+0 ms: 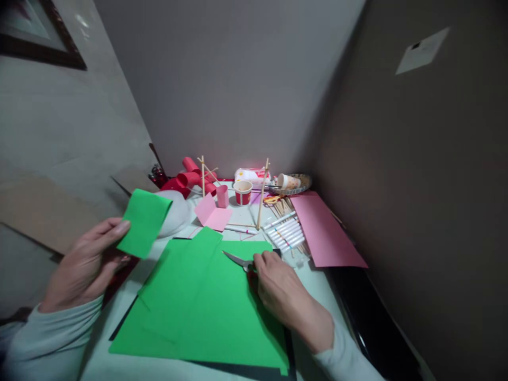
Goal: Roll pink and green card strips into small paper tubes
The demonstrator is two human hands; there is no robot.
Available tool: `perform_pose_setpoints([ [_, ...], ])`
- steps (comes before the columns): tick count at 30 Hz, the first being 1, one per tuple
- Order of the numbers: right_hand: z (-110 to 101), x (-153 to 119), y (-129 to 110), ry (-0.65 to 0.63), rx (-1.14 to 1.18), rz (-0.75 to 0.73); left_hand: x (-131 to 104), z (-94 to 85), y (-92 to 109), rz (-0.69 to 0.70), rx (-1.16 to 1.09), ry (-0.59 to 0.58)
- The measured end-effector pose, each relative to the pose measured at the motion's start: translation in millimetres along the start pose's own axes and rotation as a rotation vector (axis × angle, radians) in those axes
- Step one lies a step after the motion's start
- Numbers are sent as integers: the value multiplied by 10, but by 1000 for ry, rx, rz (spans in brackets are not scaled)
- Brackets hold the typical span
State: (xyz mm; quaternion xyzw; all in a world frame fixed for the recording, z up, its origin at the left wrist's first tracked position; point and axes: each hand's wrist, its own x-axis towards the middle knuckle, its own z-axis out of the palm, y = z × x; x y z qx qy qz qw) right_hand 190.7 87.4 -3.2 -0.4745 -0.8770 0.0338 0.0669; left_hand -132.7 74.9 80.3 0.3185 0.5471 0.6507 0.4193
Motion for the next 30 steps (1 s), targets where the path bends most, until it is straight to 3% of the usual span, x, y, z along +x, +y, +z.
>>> perform_pose_setpoints([
  [3,-110,-4,77,152,305,63,67,41,-103,-38,-1,-71],
  [5,-247,1,99,274,670,161,80,87,-210,-85,-6,-112],
  [7,-365,24,70,302,1080,278,71,132,-299,-144,-25,-151],
  [9,-401,62,4,207,1443,350,47,178,-352,-214,-44,-173],
  [12,-279,101,-101,-49,1794,334,0,248,-391,-317,-71,-175],
  [16,-85,49,-194,-259,2001,198,-44,317,-456,-388,-82,-187],
  [21,-174,-55,-260,-370,2099,112,-55,347,-511,-372,-36,-182],
  [30,-314,-134,-252,-418,2104,94,-92,425,-449,-341,83,-57],
])
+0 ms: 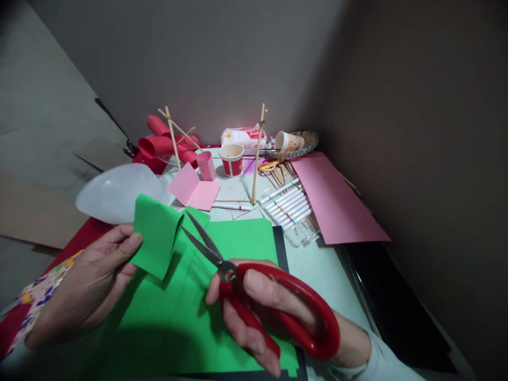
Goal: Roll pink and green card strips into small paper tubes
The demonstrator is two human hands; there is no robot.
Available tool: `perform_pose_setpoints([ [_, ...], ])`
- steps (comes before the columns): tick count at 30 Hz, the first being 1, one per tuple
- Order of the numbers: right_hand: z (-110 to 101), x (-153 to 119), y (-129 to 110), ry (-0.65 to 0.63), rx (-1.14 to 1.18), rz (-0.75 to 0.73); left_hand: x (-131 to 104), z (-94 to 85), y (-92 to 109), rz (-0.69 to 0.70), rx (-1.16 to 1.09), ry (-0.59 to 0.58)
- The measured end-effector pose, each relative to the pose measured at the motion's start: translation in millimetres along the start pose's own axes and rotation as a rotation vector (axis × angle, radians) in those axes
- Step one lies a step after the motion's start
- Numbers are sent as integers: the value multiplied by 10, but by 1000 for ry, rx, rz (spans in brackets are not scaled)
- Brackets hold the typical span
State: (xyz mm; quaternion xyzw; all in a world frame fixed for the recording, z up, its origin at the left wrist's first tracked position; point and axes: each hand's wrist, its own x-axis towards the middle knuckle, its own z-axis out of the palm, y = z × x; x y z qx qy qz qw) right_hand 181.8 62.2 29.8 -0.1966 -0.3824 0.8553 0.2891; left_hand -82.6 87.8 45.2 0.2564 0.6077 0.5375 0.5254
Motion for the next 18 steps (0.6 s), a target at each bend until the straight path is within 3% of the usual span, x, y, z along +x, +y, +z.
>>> perform_pose_setpoints([
  [7,67,-4,-23,56,-45,-25,-34,47,-19,38,91,-57],
  [12,59,23,-25,27,-12,-3,-53,78,-68,43,148,-104],
  [18,68,39,37,59,63,-4,-42,87,-99,33,179,-60],
])
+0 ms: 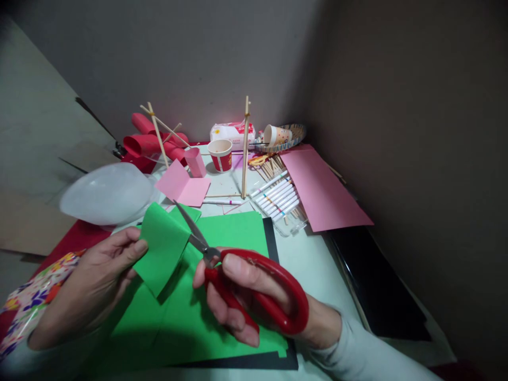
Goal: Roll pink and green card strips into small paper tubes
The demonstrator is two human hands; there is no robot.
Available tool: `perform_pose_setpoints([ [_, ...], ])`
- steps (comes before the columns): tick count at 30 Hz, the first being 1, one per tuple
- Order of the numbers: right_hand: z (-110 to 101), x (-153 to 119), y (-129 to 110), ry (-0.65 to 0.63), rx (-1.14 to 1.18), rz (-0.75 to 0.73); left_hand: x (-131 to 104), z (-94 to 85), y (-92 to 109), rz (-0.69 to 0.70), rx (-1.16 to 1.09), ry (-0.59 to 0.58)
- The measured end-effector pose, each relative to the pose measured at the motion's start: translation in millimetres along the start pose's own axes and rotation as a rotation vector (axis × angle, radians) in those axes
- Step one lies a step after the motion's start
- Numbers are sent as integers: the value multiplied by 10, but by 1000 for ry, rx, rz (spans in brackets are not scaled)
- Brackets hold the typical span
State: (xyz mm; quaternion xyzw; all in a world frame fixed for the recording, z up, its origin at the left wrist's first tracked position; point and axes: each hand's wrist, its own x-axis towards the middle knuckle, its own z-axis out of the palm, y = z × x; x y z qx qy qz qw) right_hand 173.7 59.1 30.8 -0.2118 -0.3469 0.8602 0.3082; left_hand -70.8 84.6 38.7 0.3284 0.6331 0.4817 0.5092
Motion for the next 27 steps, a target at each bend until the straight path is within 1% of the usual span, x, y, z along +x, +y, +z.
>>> perform_pose_setpoints([
  [6,7,19,62,31,55,-17,34,-13,-39,15,10,-11],
  [11,13,14,69,41,47,-34,60,-64,-112,44,47,-27],
  [17,-13,17,70,-2,50,-40,100,-133,-160,68,151,-79],
  [22,-16,2,48,10,6,-43,157,-184,-208,123,130,-113],
  [27,-39,11,60,45,-4,-35,180,-197,-220,154,129,-103],
])
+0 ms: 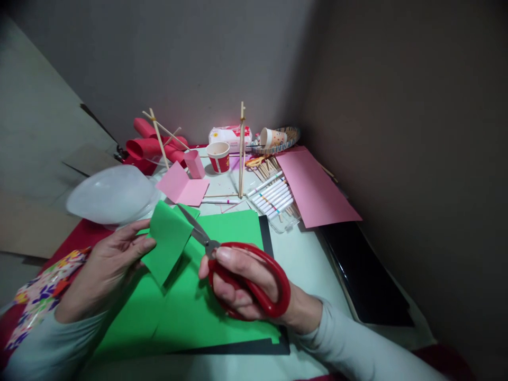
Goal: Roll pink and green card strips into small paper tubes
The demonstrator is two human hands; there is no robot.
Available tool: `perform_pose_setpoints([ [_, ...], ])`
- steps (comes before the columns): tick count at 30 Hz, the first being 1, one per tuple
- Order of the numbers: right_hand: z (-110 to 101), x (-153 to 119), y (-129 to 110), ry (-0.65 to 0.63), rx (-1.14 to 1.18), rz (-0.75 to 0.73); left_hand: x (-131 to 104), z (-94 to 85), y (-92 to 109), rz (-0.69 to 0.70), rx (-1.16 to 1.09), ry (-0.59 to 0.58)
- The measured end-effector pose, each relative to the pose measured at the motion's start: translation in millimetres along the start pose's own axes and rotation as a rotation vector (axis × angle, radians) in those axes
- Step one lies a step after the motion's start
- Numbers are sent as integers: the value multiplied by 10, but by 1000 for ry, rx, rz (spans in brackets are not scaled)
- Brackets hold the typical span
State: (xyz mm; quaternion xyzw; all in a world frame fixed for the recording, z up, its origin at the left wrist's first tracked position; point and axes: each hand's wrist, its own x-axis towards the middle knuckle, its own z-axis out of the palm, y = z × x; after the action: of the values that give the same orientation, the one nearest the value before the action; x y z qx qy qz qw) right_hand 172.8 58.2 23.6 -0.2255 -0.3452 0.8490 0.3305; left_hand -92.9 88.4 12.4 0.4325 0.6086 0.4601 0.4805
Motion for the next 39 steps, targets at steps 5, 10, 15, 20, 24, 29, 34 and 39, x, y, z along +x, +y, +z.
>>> perform_pose_setpoints([
  [5,-39,32,57,-20,-9,-13,19,16,40,-57,-25,-19],
  [10,-26,30,62,-105,38,-24,36,2,3,-13,23,-47],
  [15,-33,25,83,-76,63,-14,45,8,-36,-3,55,-59],
  [20,-72,62,145,-43,67,-31,45,17,-23,-20,70,-58],
  [24,-73,97,167,-53,91,-26,24,45,17,8,64,-49],
  [29,-70,107,191,-64,39,-2,-2,101,56,32,72,-56],
  [34,-68,103,218,13,140,-44,6,98,39,51,83,-81],
  [39,-112,160,272,-62,98,-90,7,66,15,89,130,-140],
])
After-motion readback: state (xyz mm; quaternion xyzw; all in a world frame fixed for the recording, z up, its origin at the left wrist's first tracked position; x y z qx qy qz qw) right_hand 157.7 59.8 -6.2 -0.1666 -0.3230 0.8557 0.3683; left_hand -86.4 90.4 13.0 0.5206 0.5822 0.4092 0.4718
